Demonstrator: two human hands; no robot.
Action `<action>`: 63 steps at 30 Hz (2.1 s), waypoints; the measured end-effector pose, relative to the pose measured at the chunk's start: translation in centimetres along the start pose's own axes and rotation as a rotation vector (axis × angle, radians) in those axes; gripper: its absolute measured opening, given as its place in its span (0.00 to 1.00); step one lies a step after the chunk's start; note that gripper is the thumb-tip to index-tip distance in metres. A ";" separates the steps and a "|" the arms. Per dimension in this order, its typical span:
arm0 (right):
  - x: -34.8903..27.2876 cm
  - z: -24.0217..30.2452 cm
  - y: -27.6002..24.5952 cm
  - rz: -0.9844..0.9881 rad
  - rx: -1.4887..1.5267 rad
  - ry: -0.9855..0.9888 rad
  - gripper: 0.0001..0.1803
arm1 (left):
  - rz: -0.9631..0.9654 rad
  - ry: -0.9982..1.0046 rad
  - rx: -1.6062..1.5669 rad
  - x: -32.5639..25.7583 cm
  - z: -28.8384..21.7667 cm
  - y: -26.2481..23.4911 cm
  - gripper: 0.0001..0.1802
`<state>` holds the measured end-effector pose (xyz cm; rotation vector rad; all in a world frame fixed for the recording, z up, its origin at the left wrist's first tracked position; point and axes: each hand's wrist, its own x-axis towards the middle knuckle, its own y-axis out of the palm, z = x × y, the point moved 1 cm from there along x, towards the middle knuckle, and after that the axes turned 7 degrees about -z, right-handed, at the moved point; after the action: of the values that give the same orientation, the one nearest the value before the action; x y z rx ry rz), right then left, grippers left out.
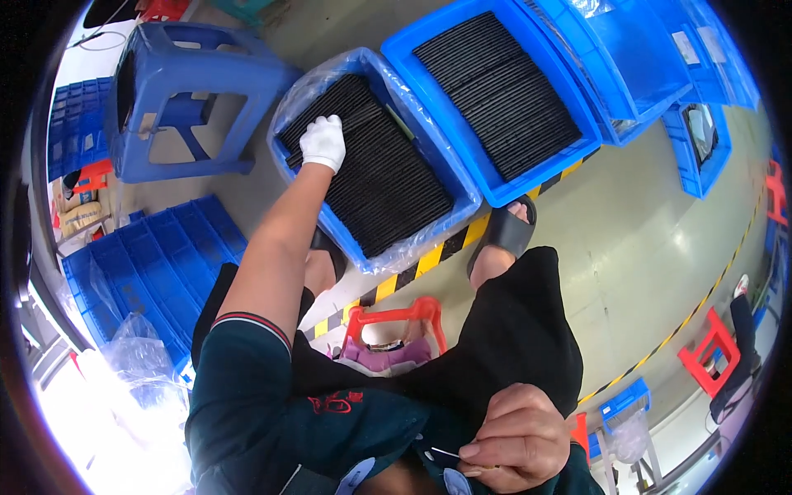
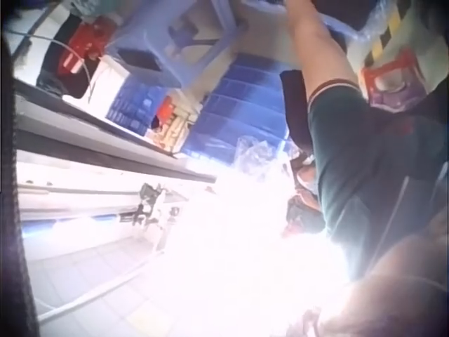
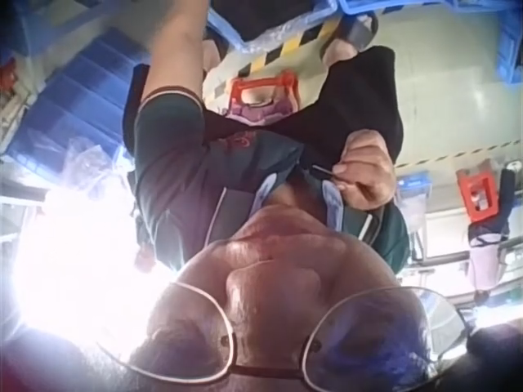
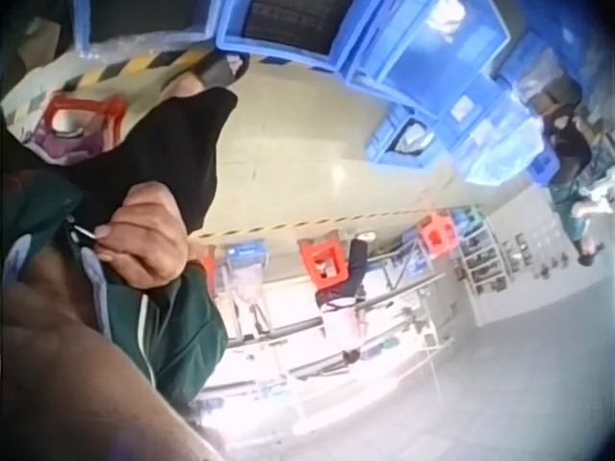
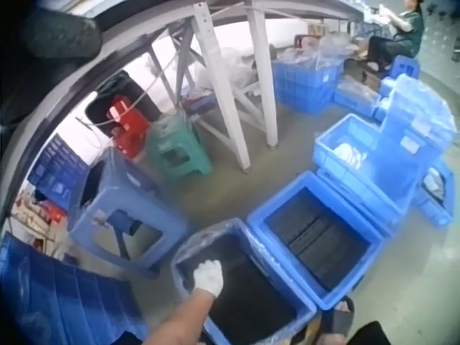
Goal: Inspecting and sorting a stack of thin black metal plates into different plastic storage bins.
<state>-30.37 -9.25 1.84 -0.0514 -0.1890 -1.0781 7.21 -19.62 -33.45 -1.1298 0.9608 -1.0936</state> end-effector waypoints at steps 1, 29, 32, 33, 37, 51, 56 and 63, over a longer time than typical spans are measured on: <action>-0.2 0.2 0.1 -0.020 -0.005 0.012 0.10 | 0.036 -0.054 -0.033 -0.1 0.0 -0.1 0.09; -0.8 -4.1 9.5 -0.652 0.451 0.221 0.08 | 0.423 -0.109 -3.145 -18.2 0.9 -32.0 0.10; 0.4 -3.5 13.9 -0.702 0.588 0.271 0.06 | 0.266 -0.185 -3.136 -19.3 1.8 -34.0 0.09; 1.0 -3.0 15.2 -0.723 0.628 0.292 0.05 | 0.226 -0.286 -3.145 -20.1 1.9 -34.7 0.10; 2.5 -1.6 18.3 -0.655 0.764 0.182 0.04 | 0.051 -0.362 -3.136 -22.0 0.8 -36.2 0.06; 5.2 1.1 14.7 -0.429 0.441 0.000 0.10 | 0.302 -0.071 -2.953 -21.8 4.5 -37.3 0.12; 9.3 3.1 13.8 -0.288 0.154 0.037 0.10 | 0.457 -0.142 -2.908 -21.8 4.0 -34.7 0.18; 10.2 0.1 13.6 -0.069 0.058 0.164 0.08 | 0.645 -0.342 -2.741 -23.2 2.8 -33.8 0.21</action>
<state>-13.76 -11.72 4.47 0.0963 -0.0742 -1.1391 -0.50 1.04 1.28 -2.2578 2.0273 1.9046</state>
